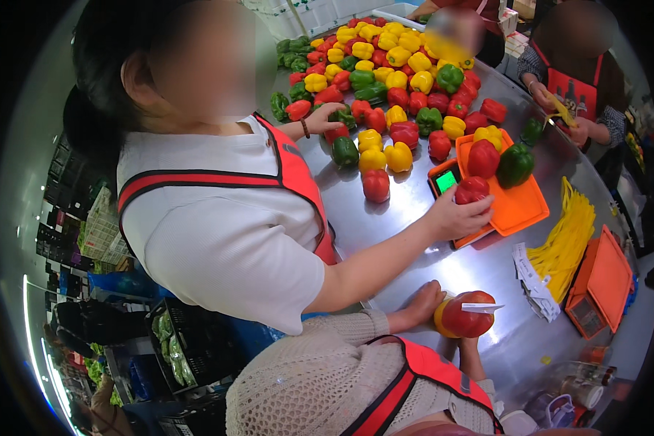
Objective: The person assembles skewers by threading red, yellow, and green bell peppers onto yellow plastic strings. They tie the strings to secure the peppers and place the finished skewers on the table. The person also retrieves additional strings from a nearby crate.
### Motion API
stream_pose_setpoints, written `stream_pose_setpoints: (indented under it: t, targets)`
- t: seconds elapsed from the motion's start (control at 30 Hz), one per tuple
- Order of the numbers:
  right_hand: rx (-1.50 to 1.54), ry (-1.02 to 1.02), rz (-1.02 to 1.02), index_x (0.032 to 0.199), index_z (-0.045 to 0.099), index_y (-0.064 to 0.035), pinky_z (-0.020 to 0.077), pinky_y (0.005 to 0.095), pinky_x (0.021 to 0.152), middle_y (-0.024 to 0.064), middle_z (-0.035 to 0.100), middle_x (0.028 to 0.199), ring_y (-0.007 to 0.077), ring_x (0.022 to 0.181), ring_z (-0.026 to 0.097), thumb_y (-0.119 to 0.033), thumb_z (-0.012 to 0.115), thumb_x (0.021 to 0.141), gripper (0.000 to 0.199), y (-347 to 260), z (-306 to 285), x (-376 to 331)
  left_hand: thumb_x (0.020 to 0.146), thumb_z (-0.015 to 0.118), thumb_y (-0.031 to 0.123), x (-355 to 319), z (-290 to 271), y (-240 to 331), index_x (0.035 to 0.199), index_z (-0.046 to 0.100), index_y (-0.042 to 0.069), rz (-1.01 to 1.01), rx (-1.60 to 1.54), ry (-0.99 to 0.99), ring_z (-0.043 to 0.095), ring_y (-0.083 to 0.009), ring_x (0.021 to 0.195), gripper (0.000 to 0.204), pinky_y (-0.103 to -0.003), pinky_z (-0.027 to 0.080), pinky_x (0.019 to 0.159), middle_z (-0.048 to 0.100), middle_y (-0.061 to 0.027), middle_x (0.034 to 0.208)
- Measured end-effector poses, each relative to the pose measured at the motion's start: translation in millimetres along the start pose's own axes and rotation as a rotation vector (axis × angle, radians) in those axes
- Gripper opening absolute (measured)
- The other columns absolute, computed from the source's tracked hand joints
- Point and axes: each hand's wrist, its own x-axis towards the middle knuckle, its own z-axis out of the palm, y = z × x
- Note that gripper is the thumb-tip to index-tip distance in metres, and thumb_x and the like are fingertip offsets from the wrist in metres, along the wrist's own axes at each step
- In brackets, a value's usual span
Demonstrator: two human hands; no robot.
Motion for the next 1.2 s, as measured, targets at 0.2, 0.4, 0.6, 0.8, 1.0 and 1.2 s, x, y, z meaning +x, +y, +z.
stream_pose_setpoints:
  t: [0.2, 0.4, 0.6, 0.8, 1.0, 1.2]
  targets:
    - [0.004, 0.012, 0.159, 0.125, 0.056, -0.0094, 0.0527, 0.0375, 0.093, 0.0078, 0.063, 0.118, 0.0232, 0.108, 0.062, -0.021, 0.059, 0.097, 0.031, 33, -44, 25, 0.094, 0.054, 0.026, 8, 15, 5, 0.092, 0.049, -0.005, -0.011, -0.028, -0.175, 0.057, -0.0441, 0.085, 0.031, -0.049, 0.044, 0.074, 0.059, -0.0294, 0.091]
    - [0.152, 0.090, 0.042, 0.123, 0.056, -0.0108, 0.0552, 0.0416, 0.086, 0.0077, 0.063, 0.115, 0.0225, 0.102, 0.065, -0.029, 0.058, 0.096, 0.033, -90, 12, 5, 0.095, 0.056, 0.036, 43, 25, 47, 0.096, 0.050, 0.001, 0.105, -0.124, -0.224, 0.059, -0.0310, 0.076, 0.035, -0.043, 0.048, 0.073, 0.060, -0.0215, 0.083]
    - [0.458, 0.159, -0.307, 0.114, 0.058, -0.0092, 0.0528, 0.0332, 0.078, 0.0053, 0.062, 0.103, 0.0165, 0.090, 0.061, -0.026, 0.059, 0.097, 0.023, -163, -20, -3, 0.095, 0.058, 0.026, 79, 38, 176, 0.088, 0.054, 0.003, 0.238, -0.140, -0.463, 0.052, -0.0120, 0.074, 0.024, -0.031, 0.046, 0.065, 0.058, -0.0051, 0.079]
    - [-0.140, 0.342, -0.590, 0.105, 0.057, -0.0047, 0.0346, 0.0210, 0.054, -0.0051, 0.047, 0.072, 0.0044, 0.061, 0.042, -0.014, 0.053, 0.101, 0.011, -240, -43, 29, 0.094, 0.061, 0.019, 79, 35, 262, 0.090, 0.051, 0.001, 0.613, -0.208, -0.391, 0.055, -0.0150, 0.075, 0.020, -0.031, 0.046, 0.067, 0.056, -0.0092, 0.079]
    - [-0.061, 0.246, -0.704, 0.106, 0.058, -0.0068, 0.0337, 0.0179, 0.053, -0.0063, 0.047, 0.072, 0.0020, 0.060, 0.040, -0.015, 0.050, 0.102, 0.013, -350, -8, -19, 0.092, 0.064, 0.013, 36, 4, 353, 0.093, 0.052, 0.002, 1.109, -0.226, -0.336, 0.062, -0.0285, 0.070, 0.016, -0.037, 0.049, 0.062, 0.057, -0.0131, 0.079]
    - [-1.066, 0.095, -1.138, 0.105, 0.059, -0.0079, 0.0445, 0.0272, 0.054, 0.0021, 0.057, 0.076, 0.0162, 0.060, 0.055, -0.004, 0.055, 0.093, 0.013, -380, -14, -68, 0.087, 0.064, 0.010, 10, -23, 362, 0.091, 0.051, 0.005, 1.526, 0.090, -0.472, 0.062, -0.0340, 0.074, 0.014, -0.041, 0.050, 0.062, 0.057, -0.0125, 0.083]
